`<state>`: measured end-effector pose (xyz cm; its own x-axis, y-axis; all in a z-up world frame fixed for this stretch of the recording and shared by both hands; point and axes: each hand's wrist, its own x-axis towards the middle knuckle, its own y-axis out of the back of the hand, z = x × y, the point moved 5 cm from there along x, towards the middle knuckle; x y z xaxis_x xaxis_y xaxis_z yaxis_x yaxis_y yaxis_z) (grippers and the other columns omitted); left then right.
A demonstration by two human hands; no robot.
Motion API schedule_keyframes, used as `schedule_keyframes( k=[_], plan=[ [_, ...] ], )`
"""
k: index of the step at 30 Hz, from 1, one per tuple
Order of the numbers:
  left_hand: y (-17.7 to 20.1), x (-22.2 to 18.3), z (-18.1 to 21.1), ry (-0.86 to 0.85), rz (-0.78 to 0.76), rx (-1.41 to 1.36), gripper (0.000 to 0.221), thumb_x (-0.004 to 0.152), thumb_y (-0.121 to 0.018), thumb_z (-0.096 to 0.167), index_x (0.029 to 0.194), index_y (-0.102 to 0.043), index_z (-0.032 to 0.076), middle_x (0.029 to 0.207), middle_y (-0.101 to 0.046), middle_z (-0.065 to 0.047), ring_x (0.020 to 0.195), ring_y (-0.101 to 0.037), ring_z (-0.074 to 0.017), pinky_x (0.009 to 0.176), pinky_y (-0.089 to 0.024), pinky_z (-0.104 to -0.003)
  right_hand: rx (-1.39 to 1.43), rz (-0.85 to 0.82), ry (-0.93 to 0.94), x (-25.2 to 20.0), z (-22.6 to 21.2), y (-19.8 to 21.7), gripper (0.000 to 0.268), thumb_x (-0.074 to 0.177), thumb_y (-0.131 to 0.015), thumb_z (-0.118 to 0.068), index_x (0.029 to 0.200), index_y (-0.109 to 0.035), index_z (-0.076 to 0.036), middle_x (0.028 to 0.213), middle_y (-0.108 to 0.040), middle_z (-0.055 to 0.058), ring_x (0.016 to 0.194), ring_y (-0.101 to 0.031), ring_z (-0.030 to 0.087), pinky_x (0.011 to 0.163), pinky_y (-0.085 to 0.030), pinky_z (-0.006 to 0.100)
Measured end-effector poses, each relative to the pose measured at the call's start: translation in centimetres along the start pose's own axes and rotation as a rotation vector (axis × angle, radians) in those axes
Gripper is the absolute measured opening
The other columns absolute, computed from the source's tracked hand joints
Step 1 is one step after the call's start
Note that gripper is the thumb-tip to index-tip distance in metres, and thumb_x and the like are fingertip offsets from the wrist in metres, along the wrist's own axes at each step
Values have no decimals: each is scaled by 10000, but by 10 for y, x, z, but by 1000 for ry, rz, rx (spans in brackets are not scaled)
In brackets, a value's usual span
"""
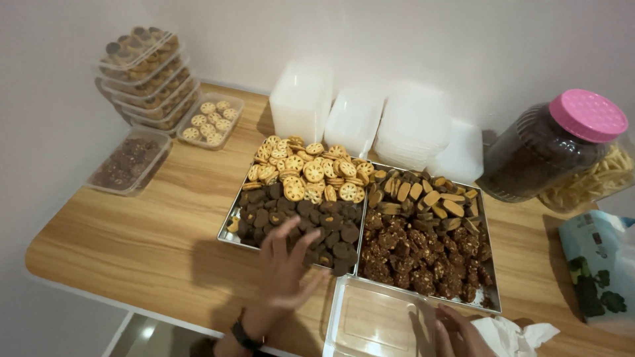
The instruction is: Picking up cookies from a large tray and arranging them into a smaller plastic container.
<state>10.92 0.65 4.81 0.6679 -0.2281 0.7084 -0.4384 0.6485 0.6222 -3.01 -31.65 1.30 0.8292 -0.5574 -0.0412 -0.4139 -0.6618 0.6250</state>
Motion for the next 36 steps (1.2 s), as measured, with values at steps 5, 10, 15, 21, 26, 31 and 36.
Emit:
schedule_keyframes(
  k=[5, 10, 15, 21, 26, 31, 36],
  plan=[
    [11, 19, -22, -27, -63, 167, 731, 714, -915, 508, 1322, -561, 307, 1601, -336, -102, 1400, -321, -343, 1120, -318, -509, 59, 0, 101, 7, 21, -6, 467, 878, -666, -227, 1298, -684, -24, 1123, -778, 161, 1007, -770, 257, 884, -616, 340],
    [-2, 8, -27, -75, -69, 236, 578, 716, -893, 532, 1167, -612, 305, 1623, -329, -37, 1377, -331, -333, 1102, -299, -510, 137, 56, -48, -4, -5, 0, 372, 909, -668, -140, 1251, -719, -1, 1122, -781, 175, 1067, -740, 259, 955, -590, 367],
    [-14, 1, -33, -73, -57, 220, 600, 744, -887, 508, 1243, -614, 318, 1631, -305, -19, 1407, -321, -322, 1154, -259, -537, -85, -18, 43, 0, -5, 3, 390, 895, -659, -262, 1247, -731, -111, 1161, -785, 79, 1071, -746, 193, 933, -586, 324],
    [-12, 2, -26, -103, -50, 278, 460, 805, -864, 433, 1189, -640, 311, 1603, -348, -14, 1381, -350, -318, 1118, -307, -501, -98, 10, 44, -14, -40, 14, 359, 891, -663, -291, 1196, -770, -134, 1141, -806, 44, 1098, -739, 175, 978, -544, 309],
    [-17, -2, -28, -119, -29, 277, 520, 779, -892, 423, 1200, -606, 316, 1593, -342, -20, 1387, -341, -303, 1124, -307, -491, -84, 12, 82, -10, -24, 9, 344, 893, -666, -280, 1184, -760, -121, 1108, -810, 49, 1054, -749, 176, 944, -581, 318],
    [-12, -1, -24, -122, -20, 301, 498, 796, -900, 371, 1182, -591, 324, 1587, -364, -13, 1379, -368, -298, 1099, -325, -487, -101, 109, 128, -14, -34, 13, 280, 892, -695, -270, 1121, -785, -135, 1036, -820, 26, 971, -756, 146, 909, -559, 288],
    [-8, 2, -24, -135, 20, 293, 510, 789, -919, 354, 1175, -592, 293, 1549, -416, -23, 1359, -391, -301, 1095, -328, -482, -53, 120, 187, -19, -37, 13, 288, 903, -675, -245, 1129, -772, -95, 1049, -810, 59, 980, -756, 161, 909, -558, 280]
  ],
)
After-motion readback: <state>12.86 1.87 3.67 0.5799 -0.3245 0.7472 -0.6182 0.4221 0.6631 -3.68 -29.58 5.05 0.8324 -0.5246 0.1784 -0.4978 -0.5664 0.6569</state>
